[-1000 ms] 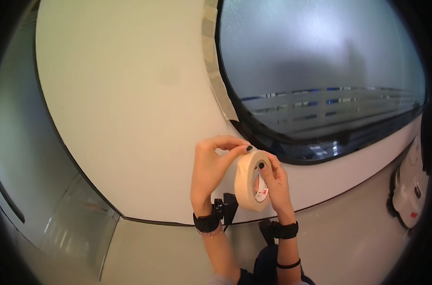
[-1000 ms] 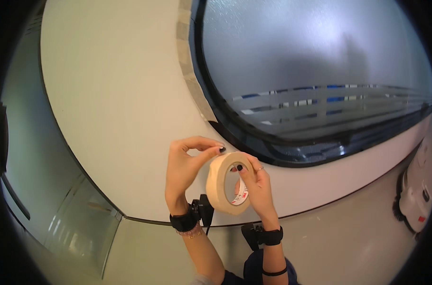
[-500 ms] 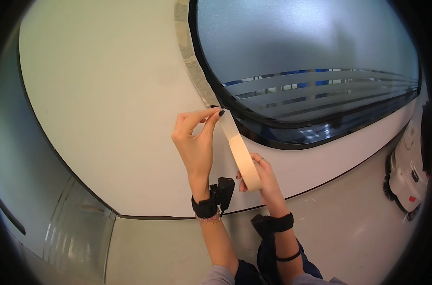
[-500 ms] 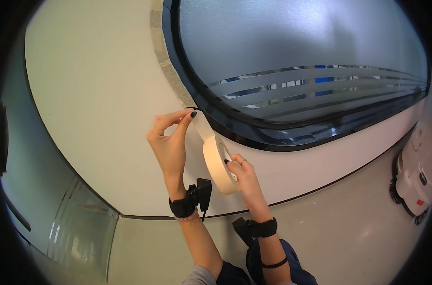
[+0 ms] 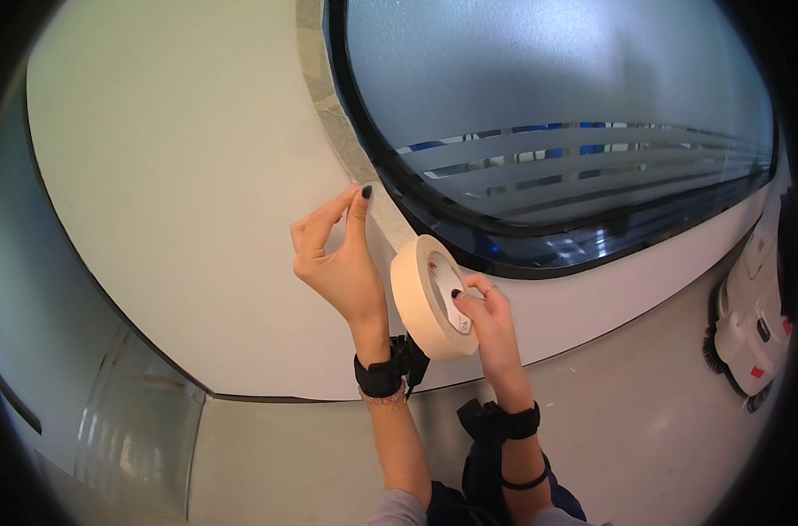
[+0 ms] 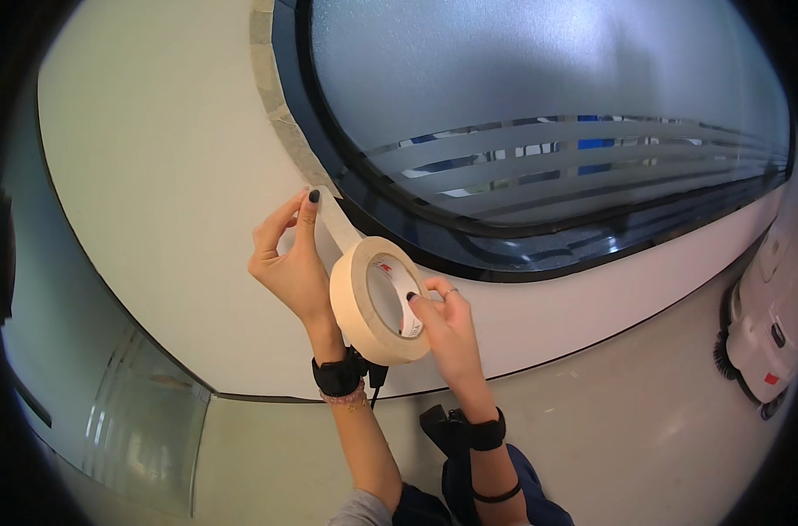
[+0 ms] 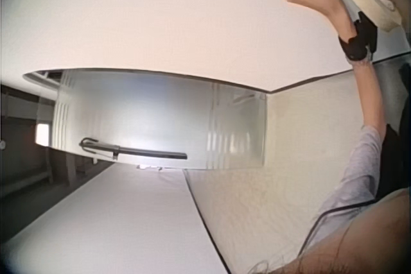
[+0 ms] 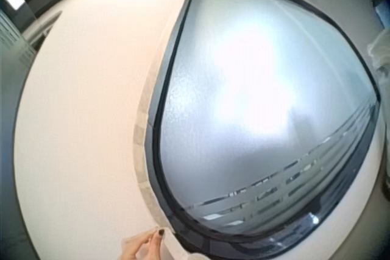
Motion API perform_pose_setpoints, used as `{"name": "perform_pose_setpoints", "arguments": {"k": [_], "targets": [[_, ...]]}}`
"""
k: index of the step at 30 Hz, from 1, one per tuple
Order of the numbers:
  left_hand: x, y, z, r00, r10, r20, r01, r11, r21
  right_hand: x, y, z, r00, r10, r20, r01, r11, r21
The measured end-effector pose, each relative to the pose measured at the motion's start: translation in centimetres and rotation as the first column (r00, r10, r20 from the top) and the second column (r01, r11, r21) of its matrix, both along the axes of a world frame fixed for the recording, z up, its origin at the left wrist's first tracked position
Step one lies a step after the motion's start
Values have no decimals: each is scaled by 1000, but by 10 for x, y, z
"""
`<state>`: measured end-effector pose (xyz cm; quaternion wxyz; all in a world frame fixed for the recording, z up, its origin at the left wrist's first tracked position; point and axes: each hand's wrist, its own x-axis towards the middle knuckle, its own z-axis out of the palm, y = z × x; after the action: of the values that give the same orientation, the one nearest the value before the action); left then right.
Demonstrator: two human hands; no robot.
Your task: Apply masking tape to the edge of a curved window frame or panel.
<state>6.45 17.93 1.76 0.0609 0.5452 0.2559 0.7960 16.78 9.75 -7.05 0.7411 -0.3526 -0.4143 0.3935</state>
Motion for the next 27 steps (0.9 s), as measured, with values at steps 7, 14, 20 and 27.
{"name": "perform_pose_setpoints", "arguments": {"k": [7,14,20,27], "targets": [[-7,1,0,999,-12,35,12,1000,-14,5,-1,14,974,225,-5,-225,972,-69],[-1,-22,6,982,185,-35,-187,981,-55,1,-1,3,980,197,1,-196,976,-92],[-7,-36,20,974,225,-16,-226,966,-126,-8,7,-2,972,234,-6,-234,972,8],[-26,-33,21,996,21,-90,-26,998,-49,1,6,-5,972,229,-50,-228,973,33]]}}
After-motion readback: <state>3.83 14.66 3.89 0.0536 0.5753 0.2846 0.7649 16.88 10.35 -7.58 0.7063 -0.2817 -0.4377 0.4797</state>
